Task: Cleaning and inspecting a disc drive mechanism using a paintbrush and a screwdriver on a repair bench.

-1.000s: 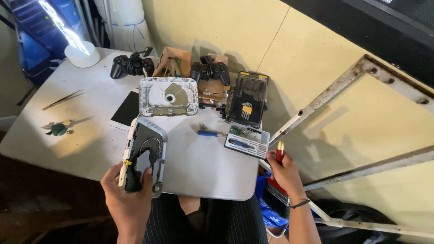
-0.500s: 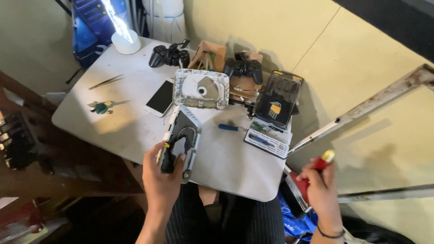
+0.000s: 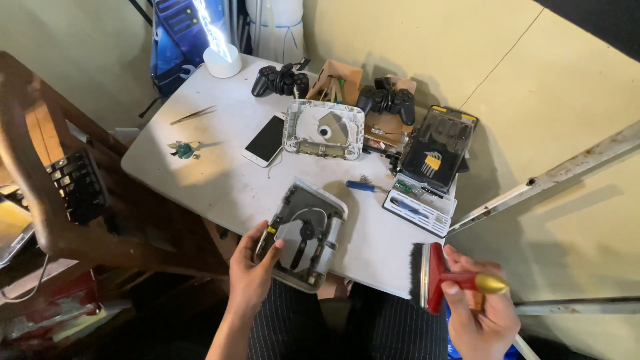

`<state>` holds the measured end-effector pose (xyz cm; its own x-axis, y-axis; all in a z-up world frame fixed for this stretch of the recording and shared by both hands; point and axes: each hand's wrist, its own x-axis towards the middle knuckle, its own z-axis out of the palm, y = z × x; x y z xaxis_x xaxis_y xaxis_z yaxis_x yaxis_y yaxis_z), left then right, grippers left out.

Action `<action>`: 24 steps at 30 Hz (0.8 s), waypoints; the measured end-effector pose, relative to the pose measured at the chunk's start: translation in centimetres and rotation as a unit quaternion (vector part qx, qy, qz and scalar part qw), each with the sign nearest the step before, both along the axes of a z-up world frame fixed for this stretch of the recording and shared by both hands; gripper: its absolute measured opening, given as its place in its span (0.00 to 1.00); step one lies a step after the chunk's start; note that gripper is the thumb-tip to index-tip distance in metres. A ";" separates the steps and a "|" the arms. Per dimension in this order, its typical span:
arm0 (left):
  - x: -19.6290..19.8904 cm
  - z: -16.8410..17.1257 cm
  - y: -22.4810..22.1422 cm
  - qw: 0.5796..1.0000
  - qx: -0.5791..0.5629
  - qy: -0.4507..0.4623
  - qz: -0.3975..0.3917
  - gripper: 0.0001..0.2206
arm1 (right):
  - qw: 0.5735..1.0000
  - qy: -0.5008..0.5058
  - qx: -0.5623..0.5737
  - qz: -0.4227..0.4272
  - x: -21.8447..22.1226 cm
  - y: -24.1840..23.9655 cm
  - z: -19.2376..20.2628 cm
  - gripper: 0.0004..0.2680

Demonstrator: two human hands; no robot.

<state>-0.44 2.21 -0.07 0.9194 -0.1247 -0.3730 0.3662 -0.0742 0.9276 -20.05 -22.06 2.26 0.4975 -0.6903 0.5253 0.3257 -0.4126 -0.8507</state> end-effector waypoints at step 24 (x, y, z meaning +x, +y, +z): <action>2.9 -3.0 -6.3 0.878 0.148 -0.302 -0.342 0.35 | 0.919 0.257 -0.274 0.118 2.8 -4.4 6.1 0.13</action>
